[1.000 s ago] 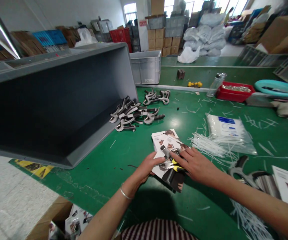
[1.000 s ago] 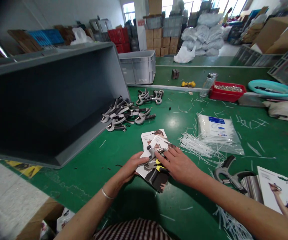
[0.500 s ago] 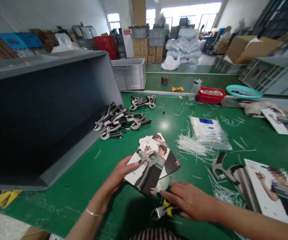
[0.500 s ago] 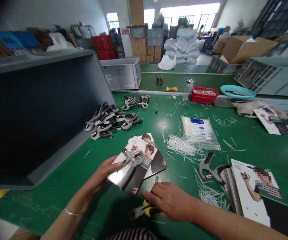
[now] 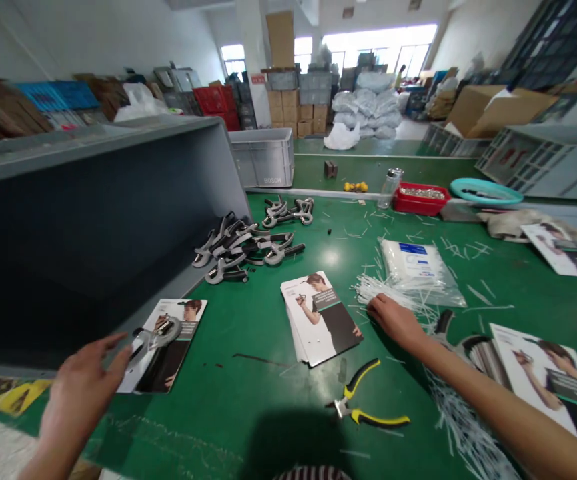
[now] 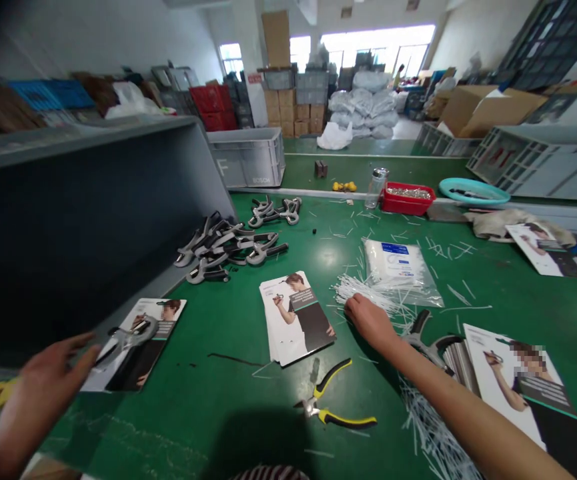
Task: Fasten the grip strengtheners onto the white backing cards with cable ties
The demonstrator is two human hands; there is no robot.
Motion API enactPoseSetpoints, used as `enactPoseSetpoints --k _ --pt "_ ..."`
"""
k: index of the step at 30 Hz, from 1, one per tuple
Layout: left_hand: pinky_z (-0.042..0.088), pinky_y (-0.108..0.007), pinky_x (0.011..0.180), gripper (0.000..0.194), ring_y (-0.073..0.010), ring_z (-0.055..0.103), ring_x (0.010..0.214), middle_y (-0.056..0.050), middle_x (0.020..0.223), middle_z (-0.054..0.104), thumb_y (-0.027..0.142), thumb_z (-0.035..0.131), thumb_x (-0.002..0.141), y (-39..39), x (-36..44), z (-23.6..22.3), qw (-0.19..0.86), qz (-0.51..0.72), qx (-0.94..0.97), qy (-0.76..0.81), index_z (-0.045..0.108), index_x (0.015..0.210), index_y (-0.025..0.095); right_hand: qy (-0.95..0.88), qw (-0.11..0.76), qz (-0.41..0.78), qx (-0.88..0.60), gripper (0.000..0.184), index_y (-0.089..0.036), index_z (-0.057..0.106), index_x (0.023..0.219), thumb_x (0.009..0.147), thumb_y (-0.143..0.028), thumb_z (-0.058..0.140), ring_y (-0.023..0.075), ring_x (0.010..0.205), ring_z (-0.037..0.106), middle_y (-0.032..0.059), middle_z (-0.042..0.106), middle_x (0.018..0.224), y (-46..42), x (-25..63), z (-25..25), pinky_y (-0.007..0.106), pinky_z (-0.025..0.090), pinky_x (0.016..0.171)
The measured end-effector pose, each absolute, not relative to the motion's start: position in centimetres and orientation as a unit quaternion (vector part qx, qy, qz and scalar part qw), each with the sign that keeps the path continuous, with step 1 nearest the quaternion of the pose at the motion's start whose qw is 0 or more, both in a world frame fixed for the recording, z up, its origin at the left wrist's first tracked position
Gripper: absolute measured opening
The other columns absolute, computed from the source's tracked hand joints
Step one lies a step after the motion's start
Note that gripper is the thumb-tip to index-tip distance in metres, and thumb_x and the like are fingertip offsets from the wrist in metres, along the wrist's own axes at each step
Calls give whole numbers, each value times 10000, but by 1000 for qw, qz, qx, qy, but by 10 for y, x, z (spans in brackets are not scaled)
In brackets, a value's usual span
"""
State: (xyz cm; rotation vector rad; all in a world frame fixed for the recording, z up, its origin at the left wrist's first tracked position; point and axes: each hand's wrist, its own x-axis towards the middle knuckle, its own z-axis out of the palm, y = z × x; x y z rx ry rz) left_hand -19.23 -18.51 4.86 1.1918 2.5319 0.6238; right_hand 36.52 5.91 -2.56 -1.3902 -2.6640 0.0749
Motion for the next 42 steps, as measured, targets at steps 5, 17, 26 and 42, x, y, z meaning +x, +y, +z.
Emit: enactPoseSetpoints --k 5,17,26,42 --pt "505 -404 890 442 -269 678 973 -98 1041 732 579 598 786 -106 -110 29 277 427 433 745 695 1005 208 -877 163 122 -434 236 -187 629 878 963 -357 490 189 747 638 59 655 875 79 356 -4 284 463 635" --pt "241 -505 1143 897 -380 302 1434 -265 1533 331 441 697 760 20 53 -45 229 357 522 740 308 1484 82 -544 450 527 -473 340 -182 583 919 871 -514 639 123 523 586 37 705 747 25 327 23 261 484 536" --pt "476 -305 744 310 -191 615 756 -55 850 693 433 684 805 -48 81 30 511 496 464 527 729 996 193 -556 292 696 -348 329 -185 552 855 895 -506 614 83 433 512 -13 671 650 -22 260 36 205 387 433" --pt "453 -316 806 298 -200 571 834 -63 916 614 305 664 769 -33 34 -42 288 456 484 690 711 1035 178 -506 297 728 -356 301 -177 585 851 858 -462 683 131 588 634 17 691 733 -60 268 23 267 518 585"
